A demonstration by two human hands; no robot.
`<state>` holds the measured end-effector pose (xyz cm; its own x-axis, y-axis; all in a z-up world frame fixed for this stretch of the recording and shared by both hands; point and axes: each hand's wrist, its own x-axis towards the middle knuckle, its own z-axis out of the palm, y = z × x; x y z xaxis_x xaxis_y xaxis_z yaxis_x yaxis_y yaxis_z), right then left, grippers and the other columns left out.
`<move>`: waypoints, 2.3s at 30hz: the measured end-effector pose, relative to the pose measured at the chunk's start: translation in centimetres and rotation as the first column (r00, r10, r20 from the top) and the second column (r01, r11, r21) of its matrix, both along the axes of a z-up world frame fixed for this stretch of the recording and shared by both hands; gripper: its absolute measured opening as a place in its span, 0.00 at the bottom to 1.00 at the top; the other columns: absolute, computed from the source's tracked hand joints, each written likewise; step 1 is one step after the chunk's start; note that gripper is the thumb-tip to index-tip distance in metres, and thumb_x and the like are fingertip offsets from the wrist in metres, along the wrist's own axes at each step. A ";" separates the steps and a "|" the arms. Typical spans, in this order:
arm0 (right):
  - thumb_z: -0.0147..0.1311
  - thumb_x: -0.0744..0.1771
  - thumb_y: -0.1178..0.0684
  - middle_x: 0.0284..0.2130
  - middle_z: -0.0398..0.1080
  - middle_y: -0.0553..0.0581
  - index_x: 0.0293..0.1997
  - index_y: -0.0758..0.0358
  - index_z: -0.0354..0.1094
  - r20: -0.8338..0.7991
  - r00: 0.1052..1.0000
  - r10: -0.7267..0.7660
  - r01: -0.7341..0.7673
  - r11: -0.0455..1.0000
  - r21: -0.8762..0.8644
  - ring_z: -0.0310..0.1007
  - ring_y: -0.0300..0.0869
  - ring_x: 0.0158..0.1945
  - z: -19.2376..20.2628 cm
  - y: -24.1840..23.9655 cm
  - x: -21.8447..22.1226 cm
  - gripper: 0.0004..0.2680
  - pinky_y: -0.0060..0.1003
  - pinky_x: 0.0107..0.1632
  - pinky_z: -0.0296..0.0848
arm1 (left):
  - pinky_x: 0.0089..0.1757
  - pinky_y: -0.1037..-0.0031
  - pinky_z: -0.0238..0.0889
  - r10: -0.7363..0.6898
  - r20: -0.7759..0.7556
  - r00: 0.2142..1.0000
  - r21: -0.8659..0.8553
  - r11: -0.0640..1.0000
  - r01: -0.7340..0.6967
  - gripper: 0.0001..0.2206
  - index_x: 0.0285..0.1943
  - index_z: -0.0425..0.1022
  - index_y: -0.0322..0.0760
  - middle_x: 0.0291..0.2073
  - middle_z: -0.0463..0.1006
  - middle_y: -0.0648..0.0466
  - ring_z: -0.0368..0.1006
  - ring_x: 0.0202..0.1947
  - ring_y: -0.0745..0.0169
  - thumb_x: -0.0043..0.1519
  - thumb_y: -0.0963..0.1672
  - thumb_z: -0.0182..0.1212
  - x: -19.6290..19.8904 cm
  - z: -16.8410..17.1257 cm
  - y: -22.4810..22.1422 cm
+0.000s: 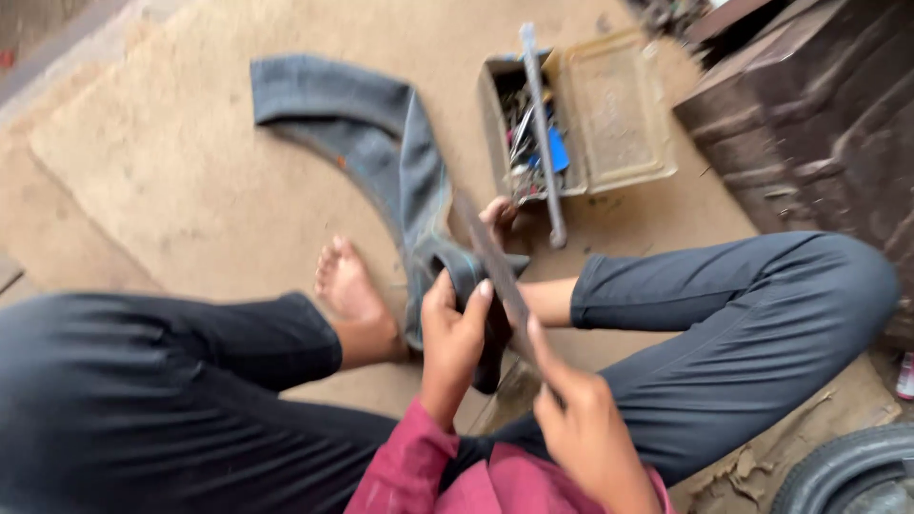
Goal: Using a metal file to roughen the surface of a motorcycle inner tube near a puncture in preparation for a patch.
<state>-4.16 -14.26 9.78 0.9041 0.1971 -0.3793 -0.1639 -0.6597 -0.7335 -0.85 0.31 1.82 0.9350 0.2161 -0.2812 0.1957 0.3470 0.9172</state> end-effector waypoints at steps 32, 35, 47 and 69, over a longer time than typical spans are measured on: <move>0.49 0.62 0.63 0.34 0.73 0.70 0.75 0.57 0.51 0.175 0.959 0.224 -0.223 0.975 -0.025 0.76 0.63 0.39 1.4 0.4 1.1 0.29 0.51 0.44 0.72 | 0.45 0.75 0.70 0.085 -0.160 0.983 -0.210 0.971 -0.118 0.10 0.53 0.74 0.24 0.42 0.81 0.50 0.76 0.41 0.67 0.63 0.35 0.58 -1.4 -1.7 0.6; 0.51 0.63 0.58 0.33 0.69 0.65 0.76 0.46 0.47 -0.185 0.946 0.266 -0.313 0.899 -0.308 0.76 0.59 0.35 2.2 -0.6 -2.9 0.30 0.50 0.43 0.72 | 0.43 0.74 0.70 0.153 -0.187 0.970 -0.276 0.940 -0.201 0.10 0.52 0.74 0.24 0.41 0.81 0.50 0.76 0.40 0.66 0.62 0.35 0.58 -1.0 -2.3 1.0; 0.51 0.66 0.57 0.33 0.72 0.70 0.74 0.51 0.53 -0.010 0.985 0.173 -0.163 0.905 -0.393 0.73 0.63 0.37 2.6 3.8 5.3 0.25 0.56 0.40 0.70 | 0.43 0.77 0.68 0.124 -0.186 0.975 -0.399 0.897 -0.190 0.13 0.53 0.75 0.24 0.42 0.81 0.50 0.75 0.39 0.68 0.59 0.35 0.56 -1.5 -2.1 0.9; 0.51 0.59 0.65 0.38 0.74 0.74 0.71 0.61 0.57 0.093 0.989 0.112 -0.111 0.994 -0.010 0.77 0.62 0.42 1.5 -0.6 -3.5 0.29 0.46 0.44 0.75 | 0.43 0.77 0.67 0.132 -0.219 0.967 -0.390 0.896 -0.210 0.13 0.48 0.76 0.29 0.39 0.79 0.55 0.73 0.38 0.70 0.68 0.46 0.54 -1.1 -1.6 1.1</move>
